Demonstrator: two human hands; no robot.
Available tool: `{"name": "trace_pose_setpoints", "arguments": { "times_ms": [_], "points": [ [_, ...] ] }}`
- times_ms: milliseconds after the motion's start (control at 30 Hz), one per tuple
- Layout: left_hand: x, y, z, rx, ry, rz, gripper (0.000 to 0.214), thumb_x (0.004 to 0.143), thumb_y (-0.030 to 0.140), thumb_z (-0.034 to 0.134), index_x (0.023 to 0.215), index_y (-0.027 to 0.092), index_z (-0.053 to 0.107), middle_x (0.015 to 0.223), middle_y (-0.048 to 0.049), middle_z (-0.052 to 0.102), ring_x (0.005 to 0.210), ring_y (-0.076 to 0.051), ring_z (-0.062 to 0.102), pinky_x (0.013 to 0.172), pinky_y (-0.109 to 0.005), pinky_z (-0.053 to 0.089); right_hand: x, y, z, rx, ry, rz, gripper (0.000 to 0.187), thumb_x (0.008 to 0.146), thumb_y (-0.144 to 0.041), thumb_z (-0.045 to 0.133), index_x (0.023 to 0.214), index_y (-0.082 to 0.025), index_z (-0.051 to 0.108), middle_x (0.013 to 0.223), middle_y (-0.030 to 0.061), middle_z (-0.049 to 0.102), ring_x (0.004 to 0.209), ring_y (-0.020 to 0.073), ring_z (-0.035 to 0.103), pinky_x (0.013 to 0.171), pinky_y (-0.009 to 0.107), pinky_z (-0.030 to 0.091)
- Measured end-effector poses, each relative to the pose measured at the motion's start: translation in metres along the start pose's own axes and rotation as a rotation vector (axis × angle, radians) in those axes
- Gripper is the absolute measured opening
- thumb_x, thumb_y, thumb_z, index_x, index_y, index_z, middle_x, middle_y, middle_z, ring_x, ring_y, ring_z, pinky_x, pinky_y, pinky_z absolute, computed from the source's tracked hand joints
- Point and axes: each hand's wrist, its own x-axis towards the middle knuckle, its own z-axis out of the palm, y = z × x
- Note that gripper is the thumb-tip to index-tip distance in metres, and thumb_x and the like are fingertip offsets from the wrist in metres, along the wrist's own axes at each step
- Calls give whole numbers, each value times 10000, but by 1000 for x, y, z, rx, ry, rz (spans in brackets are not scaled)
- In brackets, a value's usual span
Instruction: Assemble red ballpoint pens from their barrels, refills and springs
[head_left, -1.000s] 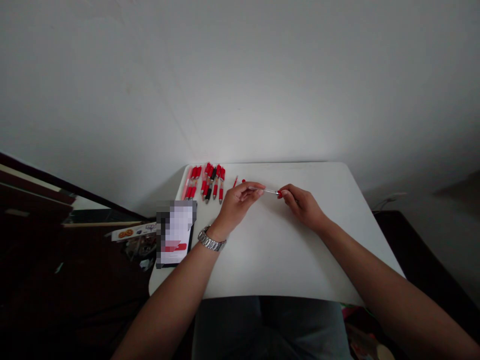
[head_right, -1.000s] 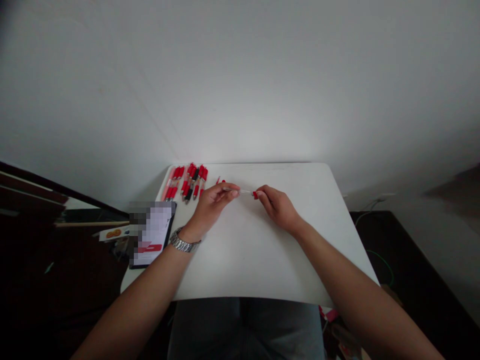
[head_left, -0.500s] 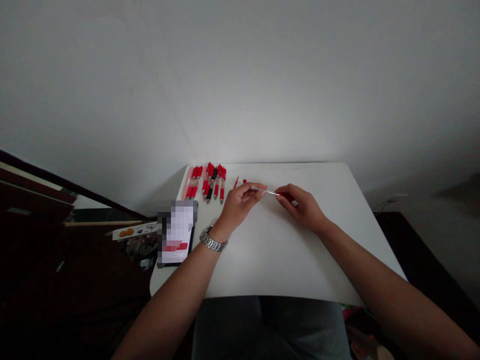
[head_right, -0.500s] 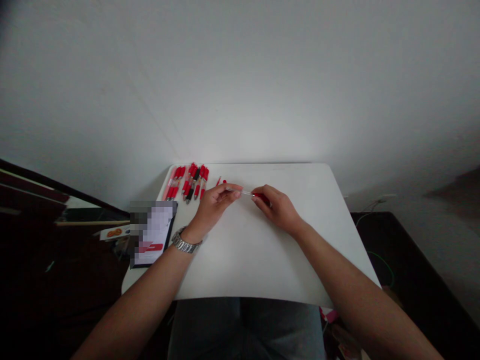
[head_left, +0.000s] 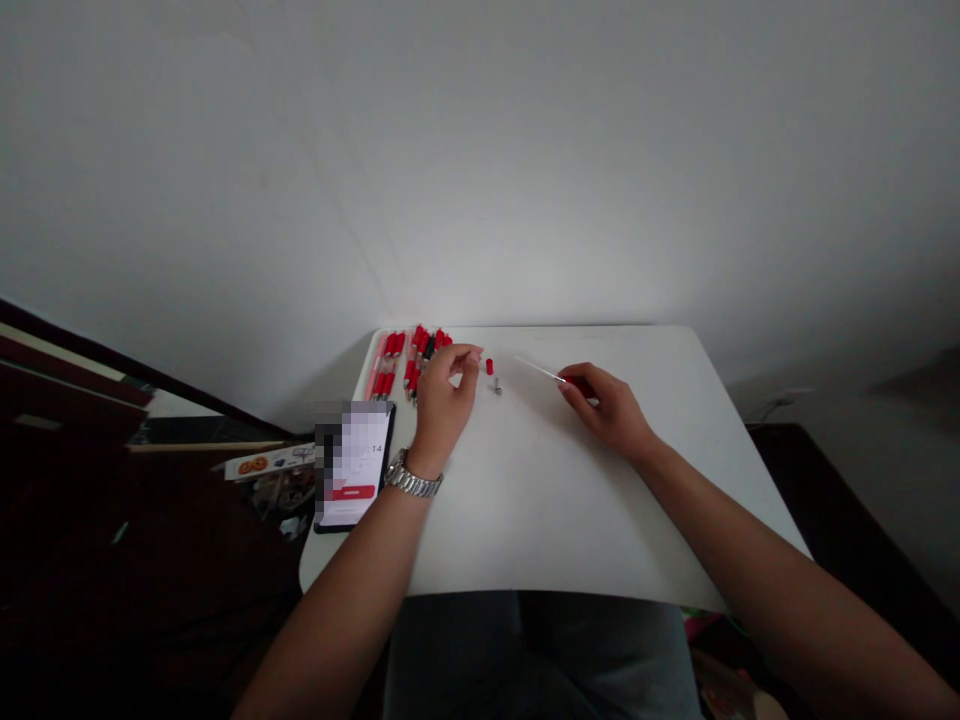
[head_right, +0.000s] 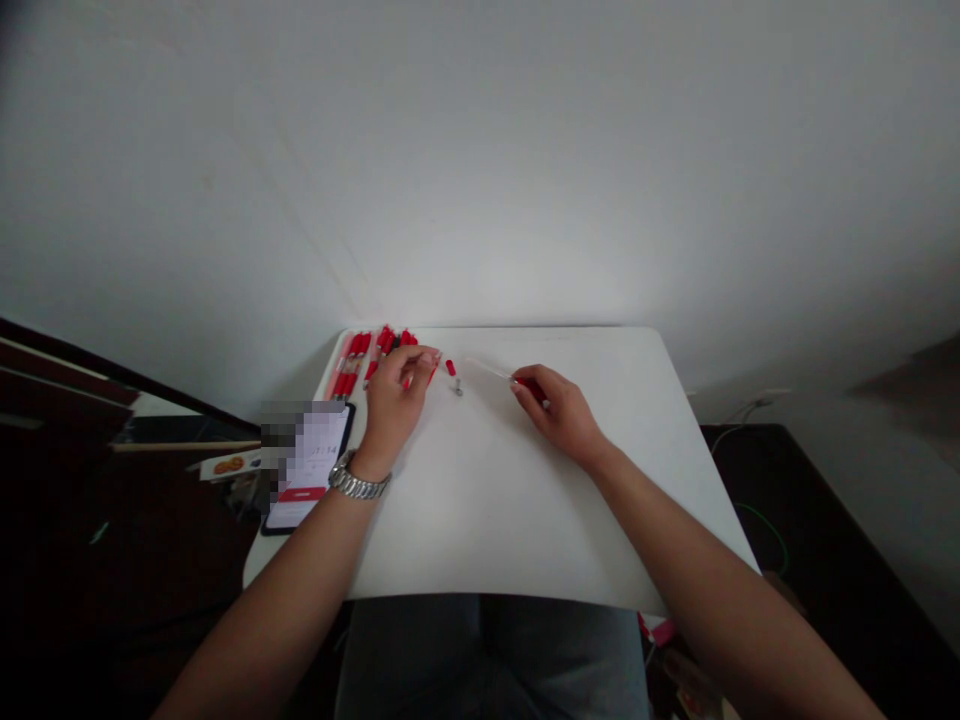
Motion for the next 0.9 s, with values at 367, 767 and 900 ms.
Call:
{"name": "trace_pose_setpoints", "arguments": {
  "times_ms": [367, 767, 900],
  "points": [
    [3, -1, -15, 599, -24, 127, 77, 882, 183, 672, 956, 203, 677, 968, -87, 666, 951, -295, 615, 902, -461, 484, 1, -1, 0, 2, 21, 16, 340, 1018, -505, 508, 1043, -197, 650, 829, 63, 689, 678, 163, 599, 628, 289, 498],
    [-2, 7, -7, 565, -337, 253, 93, 893, 249, 685, 979, 217, 673, 962, -51, 659, 922, -250, 619, 906, -422, 469, 1, -2, -1, 21, 15, 29, 328, 1018, -496, 519, 1041, -196, 650, 841, 62, 697, 683, 164, 615, 622, 285, 500],
    [-3, 7, -7, 544, -373, 252, 139, 873, 255, 717, 1005, 232, 683, 1016, -55, 676, 1009, -271, 638, 937, -434, 477, 2, -3, -2, 4, 13, 33, 331, 1016, -499, 519, 1047, -197, 651, 832, 62, 695, 684, 167, 613, 615, 285, 494]
  ]
}}
